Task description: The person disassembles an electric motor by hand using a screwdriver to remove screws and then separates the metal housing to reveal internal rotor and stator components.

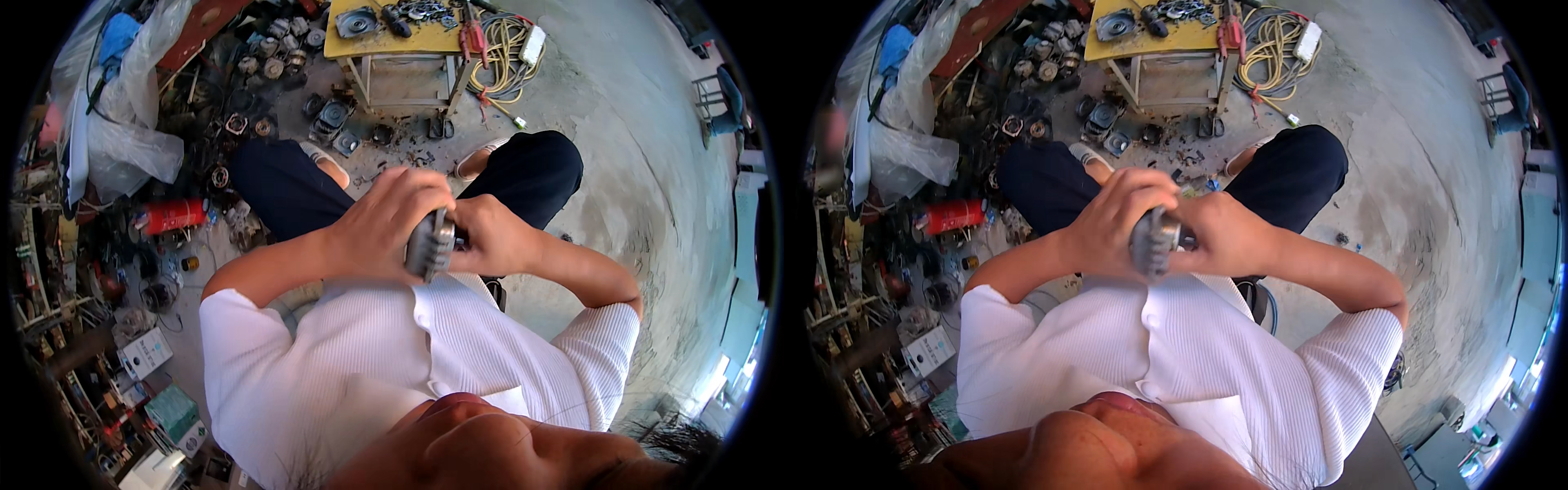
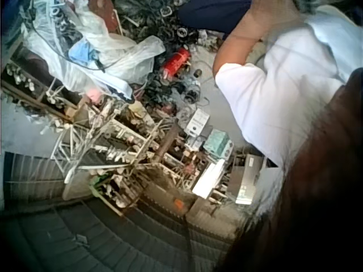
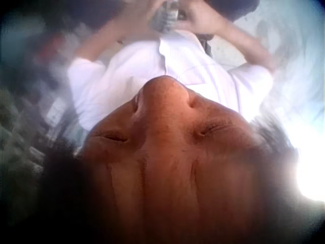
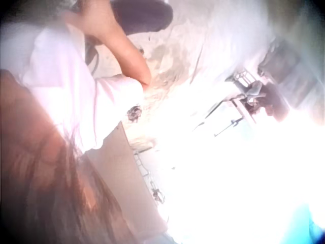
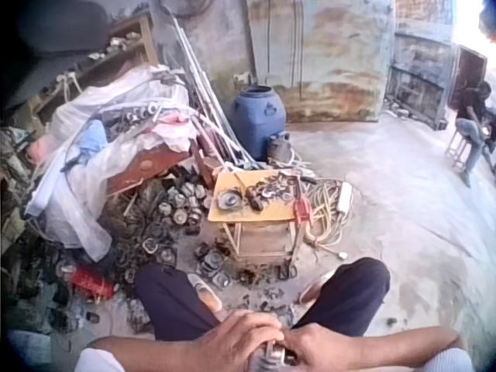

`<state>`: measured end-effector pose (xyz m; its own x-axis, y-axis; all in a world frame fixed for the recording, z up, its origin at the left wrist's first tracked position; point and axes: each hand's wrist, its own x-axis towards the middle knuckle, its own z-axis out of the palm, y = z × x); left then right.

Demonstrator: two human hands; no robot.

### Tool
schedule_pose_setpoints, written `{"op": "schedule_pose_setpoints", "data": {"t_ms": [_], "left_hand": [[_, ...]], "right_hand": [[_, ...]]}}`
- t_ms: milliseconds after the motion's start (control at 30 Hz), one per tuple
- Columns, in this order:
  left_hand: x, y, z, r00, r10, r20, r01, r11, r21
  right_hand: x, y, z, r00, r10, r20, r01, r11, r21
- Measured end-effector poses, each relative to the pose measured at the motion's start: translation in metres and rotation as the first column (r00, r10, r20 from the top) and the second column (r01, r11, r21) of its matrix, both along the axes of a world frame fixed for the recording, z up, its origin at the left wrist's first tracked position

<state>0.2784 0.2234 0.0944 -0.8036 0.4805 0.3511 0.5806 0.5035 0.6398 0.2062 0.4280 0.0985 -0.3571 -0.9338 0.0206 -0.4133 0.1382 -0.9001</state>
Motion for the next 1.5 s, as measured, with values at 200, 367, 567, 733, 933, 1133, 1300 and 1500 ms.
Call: {"op": "schedule_pose_setpoints", "data": {"t_ms": [200, 367, 567, 733, 933, 1133, 1300, 1500], "left_hand": [[-0.036, 0.004, -0.049, 0.947, 0.094, 0.309, -0.109, 0.994, 0.032], [-0.064, 0.001, -0.158, 0.478, 0.039, 0.877, -0.655, 0.681, 0.327], [-0.108, -0.014, -0.360, -0.137, -0.078, 0.988, -0.985, 0.120, -0.127], [-0.119, -0.041, -0.469, -0.252, 0.174, 0.952, -0.944, -0.262, -0.202], [-0.109, -0.080, -0.567, -0.294, 0.409, 0.864, -0.920, -0.366, -0.140], [-0.148, -0.073, -0.540, -0.349, 0.231, 0.908, -0.771, -0.621, -0.139], [-0.159, -0.072, -0.545, -0.356, 0.289, 0.888, -0.762, -0.640, -0.097], [-0.159, -0.078, -0.555, -0.388, 0.348, 0.853, -0.755, -0.651, -0.078]], "right_hand": [[-0.038, 0.018, -0.072, 0.918, -0.270, 0.290, 0.233, 0.960, 0.156], [-0.099, 0.009, -0.049, 0.664, -0.576, 0.476, 0.578, 0.800, 0.161], [-0.169, -0.026, -0.086, 0.784, -0.552, 0.285, 0.620, 0.725, -0.301], [-0.182, -0.041, -0.116, 0.710, -0.620, 0.335, 0.695, 0.695, -0.186], [-0.198, -0.034, -0.130, 0.535, -0.670, 0.514, 0.755, 0.652, 0.064], [-0.208, -0.051, -0.130, 0.269, -0.639, 0.721, 0.804, 0.561, 0.197], [-0.209, -0.055, -0.133, 0.212, -0.706, 0.675, 0.839, 0.486, 0.245], [-0.199, -0.048, -0.146, 0.291, -0.721, 0.630, 0.837, 0.511, 0.198]]}}
